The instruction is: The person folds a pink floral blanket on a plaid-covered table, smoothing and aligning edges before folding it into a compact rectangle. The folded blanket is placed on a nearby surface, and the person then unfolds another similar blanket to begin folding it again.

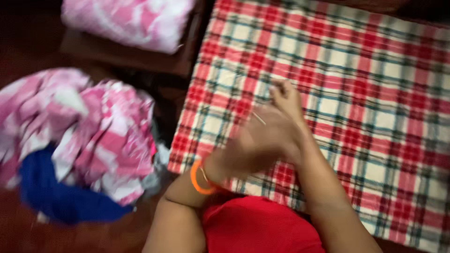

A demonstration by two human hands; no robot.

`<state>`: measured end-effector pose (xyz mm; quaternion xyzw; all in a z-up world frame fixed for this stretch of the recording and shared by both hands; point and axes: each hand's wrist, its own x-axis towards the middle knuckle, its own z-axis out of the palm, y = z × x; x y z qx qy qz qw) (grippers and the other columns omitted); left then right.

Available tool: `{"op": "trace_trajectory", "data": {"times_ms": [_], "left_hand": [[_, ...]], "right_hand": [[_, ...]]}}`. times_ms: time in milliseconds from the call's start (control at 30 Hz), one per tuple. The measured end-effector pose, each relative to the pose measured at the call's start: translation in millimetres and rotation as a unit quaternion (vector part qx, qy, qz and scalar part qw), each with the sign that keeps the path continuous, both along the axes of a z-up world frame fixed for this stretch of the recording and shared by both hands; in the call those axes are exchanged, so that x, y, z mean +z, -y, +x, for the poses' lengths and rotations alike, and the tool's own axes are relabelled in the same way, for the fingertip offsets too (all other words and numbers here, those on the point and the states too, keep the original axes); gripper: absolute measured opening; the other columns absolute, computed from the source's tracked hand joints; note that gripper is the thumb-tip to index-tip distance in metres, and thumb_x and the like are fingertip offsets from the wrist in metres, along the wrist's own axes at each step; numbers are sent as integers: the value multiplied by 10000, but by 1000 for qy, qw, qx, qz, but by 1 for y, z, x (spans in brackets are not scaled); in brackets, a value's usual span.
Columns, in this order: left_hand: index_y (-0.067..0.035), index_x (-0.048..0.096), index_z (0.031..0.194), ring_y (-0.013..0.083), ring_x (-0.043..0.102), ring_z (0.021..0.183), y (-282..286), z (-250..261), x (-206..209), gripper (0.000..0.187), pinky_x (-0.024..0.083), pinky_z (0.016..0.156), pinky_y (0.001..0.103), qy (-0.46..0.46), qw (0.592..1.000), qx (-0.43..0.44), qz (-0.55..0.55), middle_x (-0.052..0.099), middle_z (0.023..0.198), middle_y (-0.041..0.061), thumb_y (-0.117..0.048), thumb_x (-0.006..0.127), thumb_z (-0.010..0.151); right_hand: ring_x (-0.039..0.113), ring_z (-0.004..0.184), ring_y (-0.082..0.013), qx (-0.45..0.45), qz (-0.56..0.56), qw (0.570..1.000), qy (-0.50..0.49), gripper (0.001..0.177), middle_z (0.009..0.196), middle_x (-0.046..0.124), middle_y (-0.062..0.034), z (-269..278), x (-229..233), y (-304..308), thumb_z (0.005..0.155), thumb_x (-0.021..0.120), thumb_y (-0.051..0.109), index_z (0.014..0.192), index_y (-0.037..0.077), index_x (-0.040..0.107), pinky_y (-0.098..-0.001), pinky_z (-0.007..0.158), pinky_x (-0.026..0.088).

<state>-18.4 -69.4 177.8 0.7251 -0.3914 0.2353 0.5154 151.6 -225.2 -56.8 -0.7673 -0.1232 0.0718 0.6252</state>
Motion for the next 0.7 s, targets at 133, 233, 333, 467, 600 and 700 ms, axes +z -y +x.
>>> {"op": "trace_trajectory", "data": {"times_ms": [133,233,333,467,600,700], "left_hand": [[-79,713,1020,307,610,1158,-101,-10,-23,158,459,1020,452,-28,873,473,116,693,1111,130,-130,792,892],[20,442,1357,514,406,1290,-180,-34,-37,861,328,1068,598,22,610,772,178,474,1357,408,-384,920,766],[-27,512,1396,514,537,1142,-236,-64,-52,761,426,949,559,-159,522,823,155,564,1250,363,-224,864,751],[-72,680,1273,388,649,1093,-250,-71,-58,434,503,965,457,-242,616,747,61,677,1159,208,-101,802,857],[-26,705,1189,329,660,1093,-199,-53,-55,390,521,980,421,-91,737,669,-29,692,1153,171,7,720,800],[28,677,1253,309,659,1134,-126,-32,-47,394,472,1086,480,-62,806,588,31,693,1180,165,55,624,863]], "right_hand": [[595,635,-81,-12,88,992,-94,288,897,644,-12,0,-1,-6,1020,640,125,1282,16,589,-240,524,488],[604,645,-73,-18,53,993,-102,277,888,652,-10,-1,9,-6,1032,635,137,1278,16,592,-231,524,492],[584,625,-72,-17,66,990,-124,278,869,641,-4,-8,19,-7,1022,635,148,1269,26,593,-234,493,463],[582,650,-95,6,53,992,-110,317,888,629,-48,-25,54,-17,1020,646,140,1310,20,604,-249,525,481],[705,779,-126,93,-40,985,-137,463,1124,669,-66,-60,114,-40,883,687,74,1332,52,576,-287,648,656],[697,914,-181,251,-58,957,-135,895,1333,580,-120,-97,148,-72,784,767,18,1502,166,254,-308,755,645]]}}
